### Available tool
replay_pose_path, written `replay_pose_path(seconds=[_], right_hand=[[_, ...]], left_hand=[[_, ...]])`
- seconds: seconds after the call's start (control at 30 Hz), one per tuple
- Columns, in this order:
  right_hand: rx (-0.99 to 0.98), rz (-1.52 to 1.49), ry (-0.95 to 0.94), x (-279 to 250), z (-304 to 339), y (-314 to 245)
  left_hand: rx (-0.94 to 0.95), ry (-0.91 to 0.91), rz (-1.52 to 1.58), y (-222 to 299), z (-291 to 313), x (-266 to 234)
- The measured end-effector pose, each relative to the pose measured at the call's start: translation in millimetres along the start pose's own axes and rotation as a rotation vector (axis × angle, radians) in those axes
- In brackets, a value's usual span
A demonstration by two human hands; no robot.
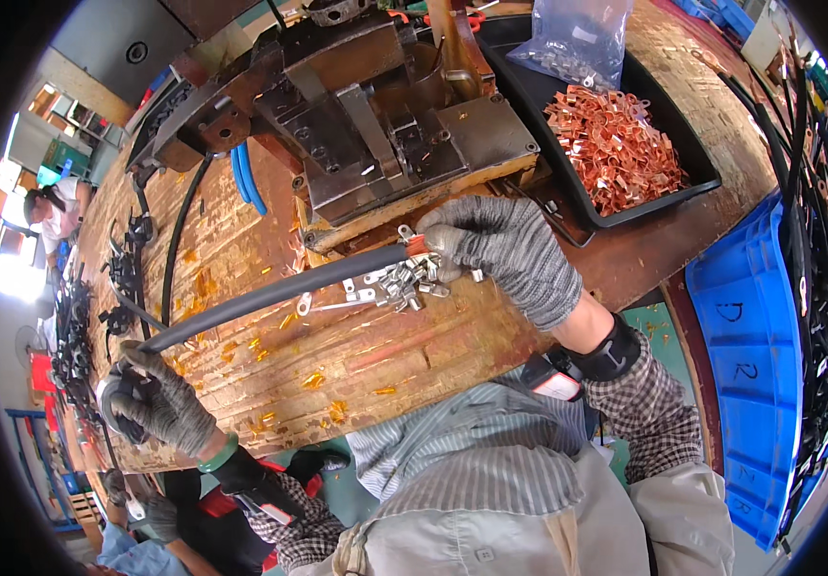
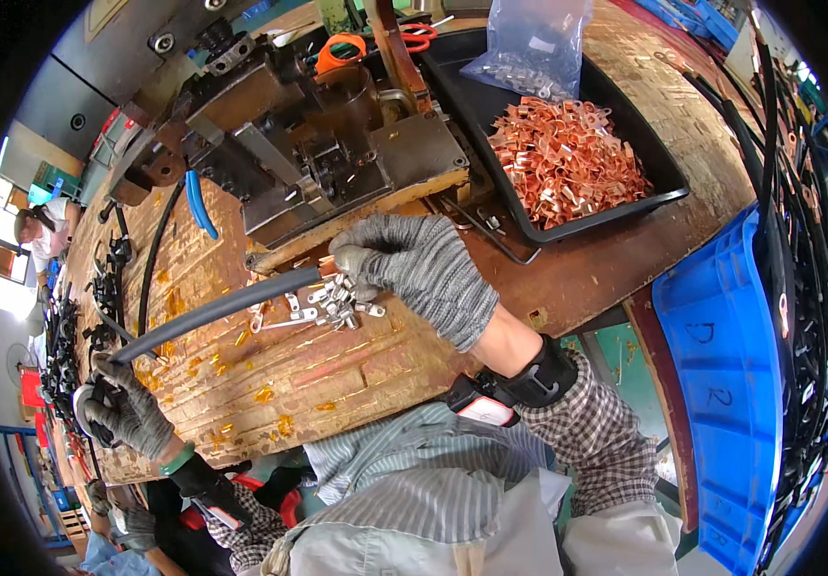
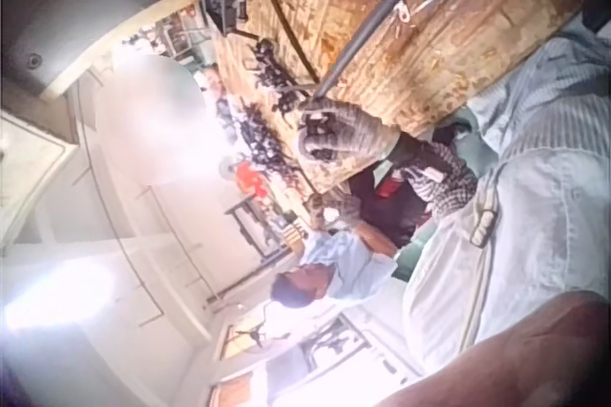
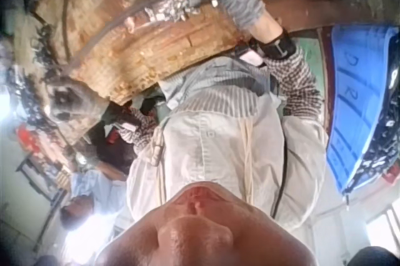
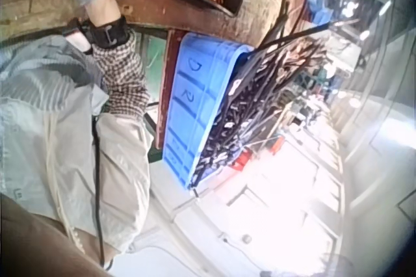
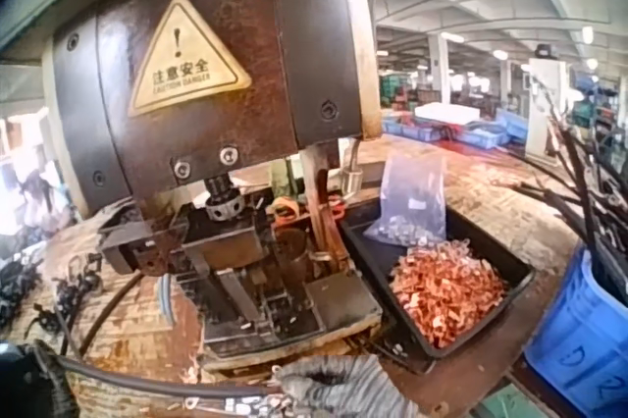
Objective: The worker is assembling wire harnesses by attaching connectors and using a pneumatic or mechanical press machine to secure components.
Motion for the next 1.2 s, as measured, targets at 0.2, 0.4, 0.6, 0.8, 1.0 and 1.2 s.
replay_pose_path(seconds=[0.2,0.4,0.6,0.8,1.0,1.2], right_hand=[[0.099,0.102,-0.124,-3,-8,-20],[0.067,0.020,-0.138,-9,-17,-30],[-0.006,0.007,-0.169,-10,-29,-39],[-0.009,0.027,-0.113,-9,-40,-49],[-0.060,0.015,-0.143,-9,-55,-50],[-0.054,-0.009,-0.132,-14,-67,-50]], left_hand=[[0.170,-0.144,-0.414,12,-10,13],[0.238,-0.169,-0.549,6,-19,30],[0.121,-0.098,-0.454,-4,-26,35],[0.422,-0.084,-0.711,2,-27,49],[0.494,-0.064,-0.777,-19,-28,71],[0.579,-0.047,-0.920,-26,-32,72]])
Point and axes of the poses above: each hand's wrist, its own z-axis away from the middle knuckle, its own x-axis out of the palm, y = z × x, the point moved 5 cm from there along -z, towards the middle knuckle, and after that the axes turned 3 degrees about x, right-handed, at the moved point
